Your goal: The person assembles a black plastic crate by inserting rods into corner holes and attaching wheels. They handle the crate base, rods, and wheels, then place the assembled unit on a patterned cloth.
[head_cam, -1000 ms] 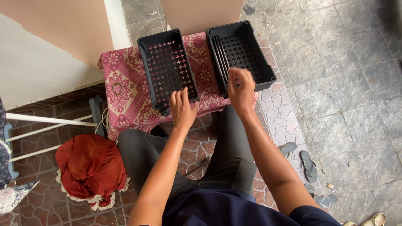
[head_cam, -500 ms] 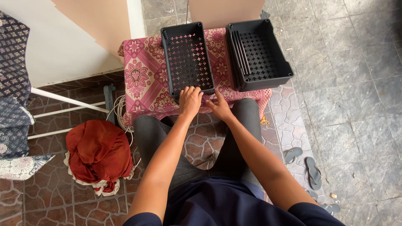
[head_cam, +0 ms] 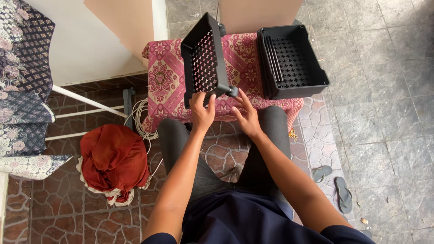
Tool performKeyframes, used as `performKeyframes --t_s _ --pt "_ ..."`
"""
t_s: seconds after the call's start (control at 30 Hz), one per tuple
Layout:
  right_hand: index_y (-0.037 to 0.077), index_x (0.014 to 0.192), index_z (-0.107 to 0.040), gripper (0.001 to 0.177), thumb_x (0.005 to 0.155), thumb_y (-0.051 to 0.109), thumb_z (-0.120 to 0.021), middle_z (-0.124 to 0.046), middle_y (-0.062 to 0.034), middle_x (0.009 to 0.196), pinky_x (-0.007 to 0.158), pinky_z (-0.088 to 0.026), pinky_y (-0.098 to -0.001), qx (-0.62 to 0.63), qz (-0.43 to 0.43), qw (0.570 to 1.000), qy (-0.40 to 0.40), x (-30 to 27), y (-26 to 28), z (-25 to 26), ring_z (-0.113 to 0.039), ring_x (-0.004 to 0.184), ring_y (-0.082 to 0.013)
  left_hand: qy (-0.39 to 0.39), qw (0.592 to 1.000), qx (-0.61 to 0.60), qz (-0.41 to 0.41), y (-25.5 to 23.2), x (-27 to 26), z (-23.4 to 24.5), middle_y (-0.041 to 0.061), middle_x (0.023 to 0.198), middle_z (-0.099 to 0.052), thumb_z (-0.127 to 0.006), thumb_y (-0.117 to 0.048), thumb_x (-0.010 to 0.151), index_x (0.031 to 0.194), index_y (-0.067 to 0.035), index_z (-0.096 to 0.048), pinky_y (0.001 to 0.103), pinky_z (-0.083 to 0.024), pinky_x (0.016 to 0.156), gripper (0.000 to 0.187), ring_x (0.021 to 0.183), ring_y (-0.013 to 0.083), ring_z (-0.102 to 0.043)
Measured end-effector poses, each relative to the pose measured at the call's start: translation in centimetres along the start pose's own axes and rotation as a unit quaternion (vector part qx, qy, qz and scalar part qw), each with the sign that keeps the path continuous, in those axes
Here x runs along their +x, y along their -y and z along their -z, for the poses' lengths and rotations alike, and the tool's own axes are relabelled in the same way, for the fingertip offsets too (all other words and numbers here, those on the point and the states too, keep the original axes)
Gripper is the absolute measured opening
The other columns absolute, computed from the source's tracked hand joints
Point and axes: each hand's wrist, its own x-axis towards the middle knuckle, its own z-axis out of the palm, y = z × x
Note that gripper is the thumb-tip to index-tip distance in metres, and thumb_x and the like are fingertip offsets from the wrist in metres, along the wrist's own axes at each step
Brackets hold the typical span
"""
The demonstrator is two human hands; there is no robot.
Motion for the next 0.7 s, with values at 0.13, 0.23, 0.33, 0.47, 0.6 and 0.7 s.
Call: performKeyframes --t_s 0.13,0.23,0.33,0.47,0.6,0.7 --pt "0.017 0.164 -0.019 0.084 0.096 0.024 -0.069 -0.052 -0.0236 0.152 0.097 -0.058 -0.0391 0.002 -0.046 0.998 0.040 -0.1 0.9 -1.1 -0.066 0.121 -0.0282 -0.048 0.990 -0.085 0.103 0.1 0.4 1.3 0.010 0.091 -0.063 -0.067 -0.020 0.100 0.099 -0.001 -0.062 0.040 -0.046 0.079 0.020 0.086 0.0243 -0.060" --pt "0.016 0.164 -0.014 0.087 0.097 0.027 -0.069 -0.047 -0.0248 0.153 0.098 -0.057 -0.0410 0.011 -0.078 0.995 0.062 0.6 -0.2 -1.9 -0.063 0.126 -0.0296 -0.086 0.952 -0.206 0.209 1.5 0.4 1.7 0.003 0.086 -0.062 -0.065 -0.020 0.100 0.099 0.000 -0.062 0.036 -0.047 0.075 0.021 0.079 0.0147 -0.057" --pt "0.016 0.164 -0.016 0.084 0.099 0.034 -0.065 -0.047 -0.0238 0.154 0.097 -0.056 -0.0419 0.008 -0.125 0.989 0.073 0.7 -2.0 -2.1 -0.060 0.130 -0.0300 -0.133 0.916 -0.296 0.237 4.4 -0.8 1.4 0.001 0.091 -0.061 -0.064 -0.020 0.102 0.099 -0.001 -0.063 0.034 -0.044 0.082 0.019 0.086 0.0114 -0.053" --pt "0.017 0.164 -0.023 0.075 0.102 0.046 -0.054 -0.050 -0.0204 0.155 0.095 -0.054 -0.0407 0.098 -0.205 0.970 0.082 1.4 -3.4 -2.3 -0.055 0.135 -0.0287 -0.213 0.832 -0.402 0.317 9.4 -2.9 -0.7 0.002 0.114 -0.056 -0.064 -0.026 0.103 0.114 -0.002 -0.060 0.034 -0.038 0.099 0.026 0.110 0.0117 -0.049" --pt "0.014 0.160 -0.033 0.072 0.101 0.052 -0.050 -0.048 -0.0144 0.156 0.093 -0.056 -0.0445 0.112 -0.229 0.963 0.089 1.9 -2.9 -2.3 -0.058 0.129 -0.0273 -0.287 0.674 -0.536 0.420 11.5 -5.1 -2.8 0.001 0.147 -0.053 -0.061 -0.038 0.100 0.135 -0.006 -0.058 0.031 -0.029 0.117 0.048 0.136 0.0096 -0.045" --pt "0.017 0.160 -0.028 0.071 0.100 0.047 -0.052 -0.049 -0.0057 0.150 0.093 -0.058 -0.0398 0.145 -0.241 0.953 0.112 1.4 -1.7 -2.1 -0.071 0.112 -0.0262 -0.269 0.606 -0.613 0.430 10.3 -5.9 -3.6 0.015 0.155 -0.043 -0.055 -0.054 0.095 0.143 -0.004 -0.045 0.047 -0.029 0.119 0.070 0.139 0.0275 -0.042"
